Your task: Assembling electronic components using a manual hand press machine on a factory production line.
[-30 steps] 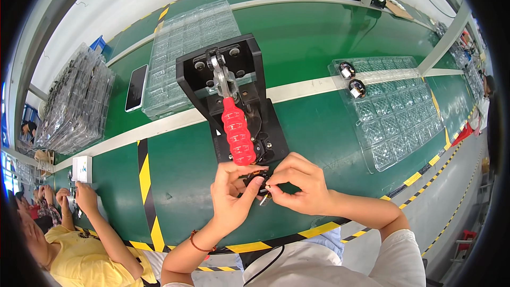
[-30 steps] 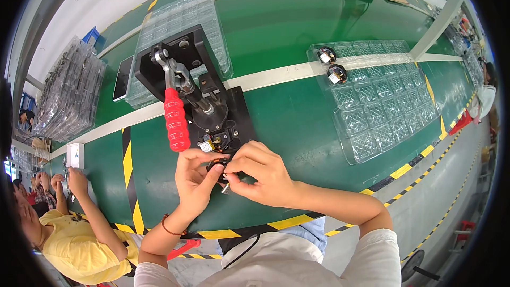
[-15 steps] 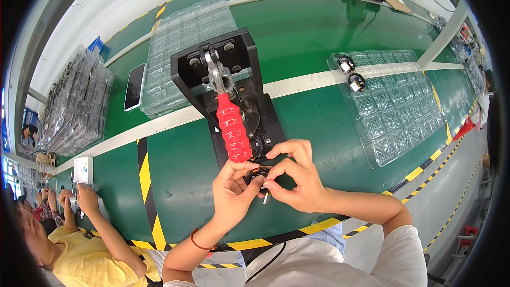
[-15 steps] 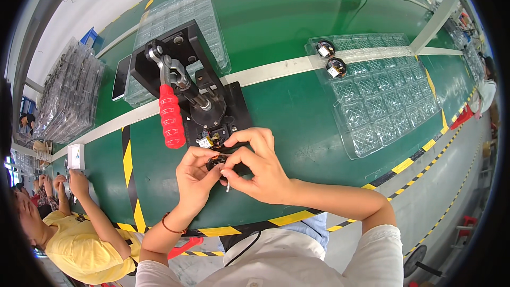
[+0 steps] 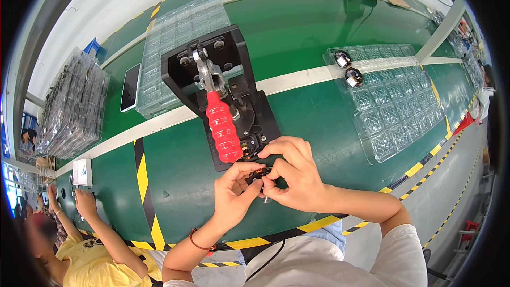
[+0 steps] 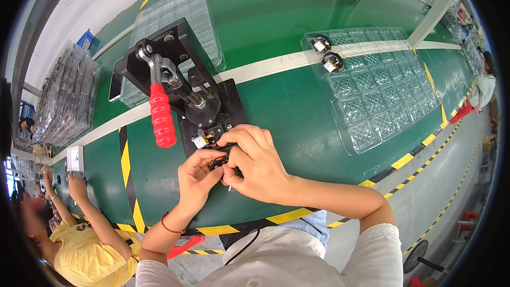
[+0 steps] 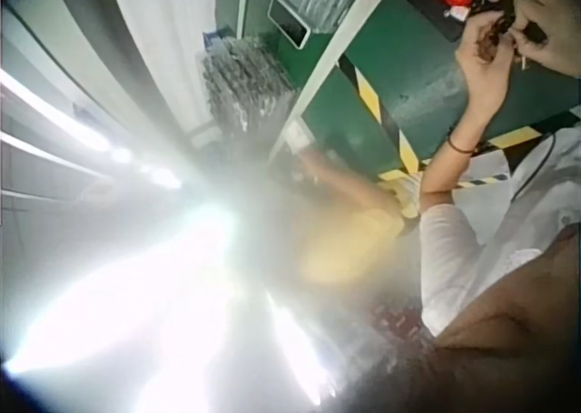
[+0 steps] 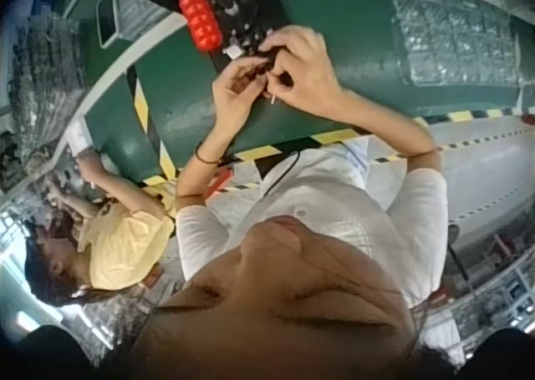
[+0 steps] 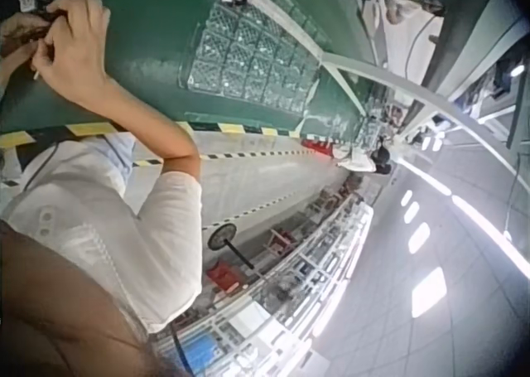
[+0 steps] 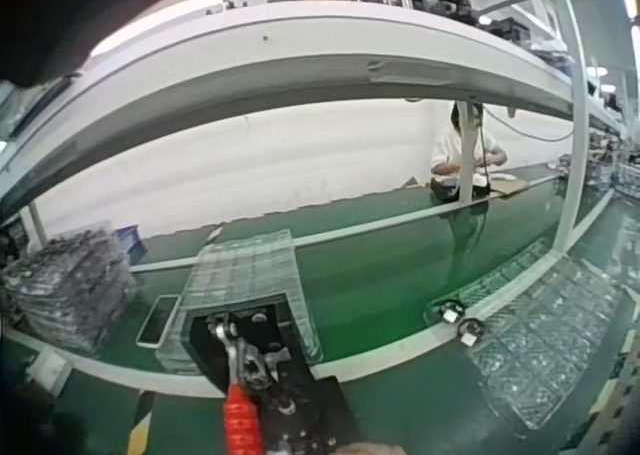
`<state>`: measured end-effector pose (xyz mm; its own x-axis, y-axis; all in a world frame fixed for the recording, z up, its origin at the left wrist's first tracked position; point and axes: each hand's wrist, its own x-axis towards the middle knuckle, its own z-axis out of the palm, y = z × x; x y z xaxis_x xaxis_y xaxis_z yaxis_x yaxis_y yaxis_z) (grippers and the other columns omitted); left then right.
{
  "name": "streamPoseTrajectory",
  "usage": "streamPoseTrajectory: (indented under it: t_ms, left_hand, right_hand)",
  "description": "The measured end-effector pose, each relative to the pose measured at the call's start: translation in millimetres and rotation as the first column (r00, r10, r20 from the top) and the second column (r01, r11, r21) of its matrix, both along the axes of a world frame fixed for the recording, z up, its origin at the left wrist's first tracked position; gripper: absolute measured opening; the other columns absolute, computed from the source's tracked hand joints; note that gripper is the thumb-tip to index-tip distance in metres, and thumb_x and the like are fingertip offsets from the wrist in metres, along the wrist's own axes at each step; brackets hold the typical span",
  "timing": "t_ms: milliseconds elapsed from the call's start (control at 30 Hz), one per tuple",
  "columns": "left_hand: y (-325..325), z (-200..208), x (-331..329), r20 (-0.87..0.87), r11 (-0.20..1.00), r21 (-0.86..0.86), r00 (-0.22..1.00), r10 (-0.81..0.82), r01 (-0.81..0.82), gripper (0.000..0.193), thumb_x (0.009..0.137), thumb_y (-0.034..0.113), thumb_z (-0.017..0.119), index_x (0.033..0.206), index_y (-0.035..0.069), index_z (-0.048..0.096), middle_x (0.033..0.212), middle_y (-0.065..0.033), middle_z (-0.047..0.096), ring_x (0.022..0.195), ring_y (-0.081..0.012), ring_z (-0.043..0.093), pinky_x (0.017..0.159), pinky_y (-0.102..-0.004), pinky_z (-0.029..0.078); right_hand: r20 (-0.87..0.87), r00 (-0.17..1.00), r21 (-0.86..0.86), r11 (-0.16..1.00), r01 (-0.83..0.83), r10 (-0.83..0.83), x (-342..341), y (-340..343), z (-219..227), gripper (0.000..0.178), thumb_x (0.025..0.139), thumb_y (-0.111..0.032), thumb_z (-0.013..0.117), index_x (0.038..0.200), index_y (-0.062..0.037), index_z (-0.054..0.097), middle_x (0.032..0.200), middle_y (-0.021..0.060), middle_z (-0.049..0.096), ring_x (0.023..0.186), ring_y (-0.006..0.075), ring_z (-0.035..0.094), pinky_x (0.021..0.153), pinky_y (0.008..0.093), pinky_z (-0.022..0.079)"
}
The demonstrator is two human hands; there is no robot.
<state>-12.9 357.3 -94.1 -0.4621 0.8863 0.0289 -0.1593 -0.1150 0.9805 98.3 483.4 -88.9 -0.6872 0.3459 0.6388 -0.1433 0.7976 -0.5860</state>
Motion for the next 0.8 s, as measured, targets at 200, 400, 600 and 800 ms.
streamPoseTrajectory:
  t_ms: [200,400,600,800]
  left_hand:
    - [0,1,-2,0.018,1.0,0.017,1.0,-0.016,0.016,0.022,0.086,-0.01,0.054,0.107,-0.005,0.056,0.101,-0.009,0.061,0.086,-0.0125,0.059,0.064,-0.0245,0.054]
    - [0,0,-3,0.016,0.999,0.037,1.0,-0.009,0.008,0.019,0.089,-0.002,0.056,0.108,-0.004,0.056,0.1,-0.0095,0.061,0.083,-0.0128,0.059,0.063,-0.0256,0.053]
    - [2,4,2,0.05,0.998,0.021,0.997,0.054,-0.055,0.019,0.091,0.002,0.056,0.109,-0.003,0.056,0.1,-0.0085,0.062,0.082,-0.0107,0.059,0.06,-0.0224,0.051]
    - [-1,3,3,-0.08,0.993,-0.042,0.991,0.111,-0.114,0.022,0.092,0.004,0.056,0.112,-0.003,0.054,0.101,-0.0092,0.062,0.08,-0.0089,0.059,0.058,-0.0189,0.049]
  right_hand:
    - [-0.028,0.999,0.08,0.996,0.028,-0.026,0,-1,-3,0.025,0.056,-0.002,0.073,0.067,-0.01,0.051,0.107,0.005,0.059,0.102,0.0293,0.054,0.08,0.0404,0.038]
    - [-0.037,0.999,0.139,0.99,0.01,-0.005,1,-2,1,0.024,0.058,-0.003,0.075,0.071,-0.0096,0.055,0.11,0.0054,0.06,0.102,0.0283,0.056,0.08,0.0386,0.04]
    - [-0.04,0.999,0.058,0.998,0.008,-0.006,3,1,7,0.022,0.064,-0.004,0.075,0.078,-0.0069,0.059,0.112,0.0094,0.059,0.101,0.0291,0.056,0.082,0.0388,0.041]
    - [0.089,0.995,-0.16,0.987,-0.019,0.033,8,-5,14,0.022,0.068,-0.004,0.074,0.083,-0.0059,0.058,0.116,0.0108,0.056,0.102,0.0301,0.054,0.083,0.0393,0.041]
